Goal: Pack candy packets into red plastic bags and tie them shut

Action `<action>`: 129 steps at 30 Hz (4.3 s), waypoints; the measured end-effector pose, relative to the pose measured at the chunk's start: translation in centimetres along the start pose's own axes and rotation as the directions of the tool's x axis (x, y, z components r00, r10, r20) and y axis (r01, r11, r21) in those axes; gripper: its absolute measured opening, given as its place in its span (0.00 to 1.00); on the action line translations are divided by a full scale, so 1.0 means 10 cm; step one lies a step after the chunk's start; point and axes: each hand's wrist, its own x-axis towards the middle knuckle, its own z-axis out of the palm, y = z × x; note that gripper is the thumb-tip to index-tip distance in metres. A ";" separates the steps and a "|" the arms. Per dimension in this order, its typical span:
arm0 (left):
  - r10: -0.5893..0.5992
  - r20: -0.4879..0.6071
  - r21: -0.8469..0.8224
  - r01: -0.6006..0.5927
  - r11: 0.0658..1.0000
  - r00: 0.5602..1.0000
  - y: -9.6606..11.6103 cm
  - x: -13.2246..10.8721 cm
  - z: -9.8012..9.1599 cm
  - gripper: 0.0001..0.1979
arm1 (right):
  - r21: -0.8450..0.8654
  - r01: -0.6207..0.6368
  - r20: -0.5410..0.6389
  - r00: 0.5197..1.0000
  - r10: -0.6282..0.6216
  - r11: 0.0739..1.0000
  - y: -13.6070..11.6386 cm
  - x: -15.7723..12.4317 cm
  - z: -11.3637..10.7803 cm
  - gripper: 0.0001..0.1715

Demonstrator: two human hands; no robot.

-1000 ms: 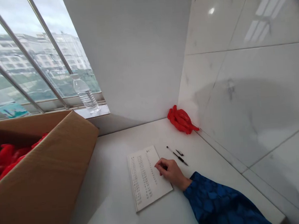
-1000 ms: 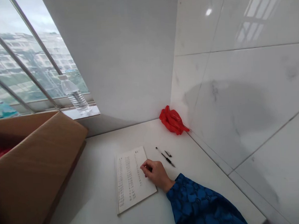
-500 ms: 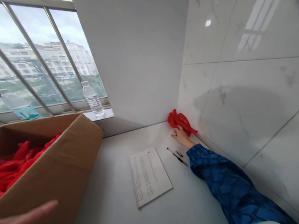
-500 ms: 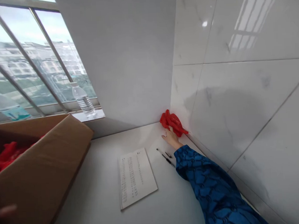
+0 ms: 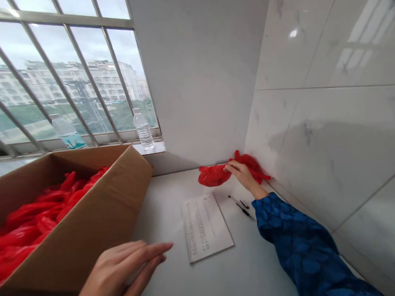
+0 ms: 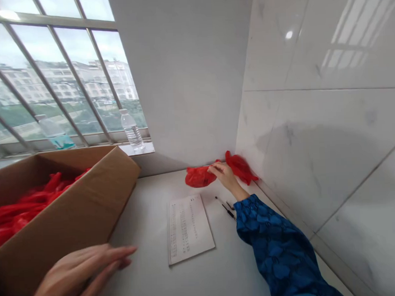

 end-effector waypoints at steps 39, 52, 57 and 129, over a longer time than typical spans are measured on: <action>-0.160 0.218 0.188 0.120 0.975 0.963 -0.78 0.83 1.31 0.06 | -0.357 0.231 0.437 0.898 -0.057 0.905 -0.68 -0.74 0.43 0.06; -0.283 0.119 0.188 0.258 0.948 0.952 -0.89 0.81 1.21 0.08 | -0.309 0.184 0.468 0.883 -0.019 0.933 -0.66 -0.72 0.13 0.07; -0.386 0.055 0.210 0.367 0.906 0.921 -0.92 0.80 1.13 0.08 | -0.307 0.141 0.459 0.888 0.016 0.941 -0.64 -0.70 -0.01 0.08; -0.310 0.144 -0.347 0.342 0.874 0.940 -0.32 0.83 1.01 0.08 | -0.210 0.276 0.245 0.944 -0.223 0.938 -1.09 -0.84 0.04 0.11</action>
